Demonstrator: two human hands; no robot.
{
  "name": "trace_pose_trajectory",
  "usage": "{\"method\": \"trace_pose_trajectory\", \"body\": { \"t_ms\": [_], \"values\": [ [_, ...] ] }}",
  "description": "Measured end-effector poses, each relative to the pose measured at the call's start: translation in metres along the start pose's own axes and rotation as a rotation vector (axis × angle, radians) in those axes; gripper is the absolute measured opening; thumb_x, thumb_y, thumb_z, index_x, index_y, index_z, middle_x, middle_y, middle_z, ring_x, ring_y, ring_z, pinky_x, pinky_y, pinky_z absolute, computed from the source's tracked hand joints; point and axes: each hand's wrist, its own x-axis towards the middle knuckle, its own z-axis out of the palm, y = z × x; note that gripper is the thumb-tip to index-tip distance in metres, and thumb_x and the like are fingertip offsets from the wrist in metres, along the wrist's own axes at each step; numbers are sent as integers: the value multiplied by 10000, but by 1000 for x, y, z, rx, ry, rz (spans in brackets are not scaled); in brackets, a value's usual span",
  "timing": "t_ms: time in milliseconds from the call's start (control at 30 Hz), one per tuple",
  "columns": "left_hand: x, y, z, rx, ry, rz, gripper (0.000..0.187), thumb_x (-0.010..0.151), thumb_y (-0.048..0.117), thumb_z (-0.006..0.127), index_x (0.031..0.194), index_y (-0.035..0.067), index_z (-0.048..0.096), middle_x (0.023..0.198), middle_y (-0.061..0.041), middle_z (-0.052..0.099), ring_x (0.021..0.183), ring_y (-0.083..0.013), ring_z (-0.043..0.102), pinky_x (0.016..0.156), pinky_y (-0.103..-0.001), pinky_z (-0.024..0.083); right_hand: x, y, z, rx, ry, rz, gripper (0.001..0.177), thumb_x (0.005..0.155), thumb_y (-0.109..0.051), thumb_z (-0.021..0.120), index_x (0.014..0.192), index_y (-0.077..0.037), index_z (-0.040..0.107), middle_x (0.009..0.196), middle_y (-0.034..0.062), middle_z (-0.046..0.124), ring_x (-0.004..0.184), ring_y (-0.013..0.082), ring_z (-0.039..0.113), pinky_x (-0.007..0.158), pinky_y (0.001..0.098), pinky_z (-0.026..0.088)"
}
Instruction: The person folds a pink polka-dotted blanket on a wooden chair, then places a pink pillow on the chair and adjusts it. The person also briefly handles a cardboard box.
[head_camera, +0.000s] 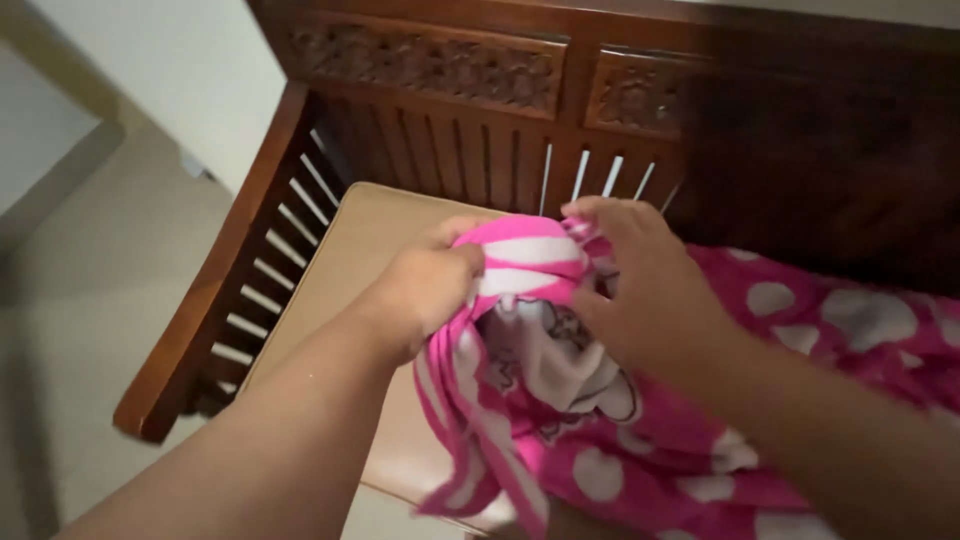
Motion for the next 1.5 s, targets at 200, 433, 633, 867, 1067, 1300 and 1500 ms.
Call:
{"method": "trace_pose_trajectory", "body": {
  "t_ms": [200, 433, 633, 867, 1067, 1300, 1500],
  "values": [
    [-20, -5, 31, 148, -29, 135, 388, 949, 59, 518, 1269, 59, 737, 1032, -78, 774, 871, -157, 696, 772, -313, 579, 32, 61, -11, -283, -425, -388, 778, 649, -136, 967, 1392, -111, 740, 1640, 196, 527, 1317, 410, 537, 1095, 507, 481],
    [-36, -25, 15, 278, -75, 48, 357, 969, 42, 502, 1235, 59, 740, 979, -62, 742, 843, -156, 669, 768, -321, 578, 23, 51, -34, -196, -853, 175, 433, 747, -427, 898, 1094, -182, 815, 997, 95, 833, 955, 250, 804, 870, 386, 620],
    [-47, -42, -20, 512, 2, 50, 455, 864, -58, 457, 1164, 57, 780, 962, -72, 789, 908, -181, 730, 870, -334, 586, 18, 84, -32, -450, -896, -63, 581, 682, -566, 969, 1081, -171, 817, 961, 120, 762, 890, 309, 740, 816, 448, 576],
    [-59, -45, -48, 561, 172, -118, 415, 904, -28, 449, 1138, 72, 777, 997, -104, 810, 938, -211, 763, 938, -352, 602, 32, 92, -26, -513, -737, -70, 236, 824, -358, 791, 932, -149, 783, 817, 113, 772, 801, 319, 770, 787, 467, 612],
    [-60, -42, -58, 361, 348, -47, 388, 915, -31, 467, 1149, 72, 760, 1018, -88, 764, 946, -206, 704, 930, -355, 552, 41, 78, -10, -375, -437, -235, 174, 900, -228, 738, 1041, -126, 743, 797, 170, 754, 790, 365, 754, 729, 493, 604],
    [-75, -2, -46, 111, 309, 51, 248, 1013, 191, 550, 1148, 91, 732, 1042, -62, 767, 966, -177, 704, 917, -334, 553, 21, 64, 8, -241, -622, -300, 765, 728, -489, 877, 1334, -68, 674, 769, 159, 766, 675, 321, 754, 622, 484, 598],
    [-83, 17, -43, -73, 191, 101, 241, 974, 117, 562, 1130, 38, 728, 1026, -74, 799, 936, -180, 756, 905, -321, 605, 15, 53, 35, -906, -637, -60, 954, 681, -938, 668, 904, -19, 783, 767, 107, 678, 667, 242, 730, 619, 402, 589]
  ]
}}
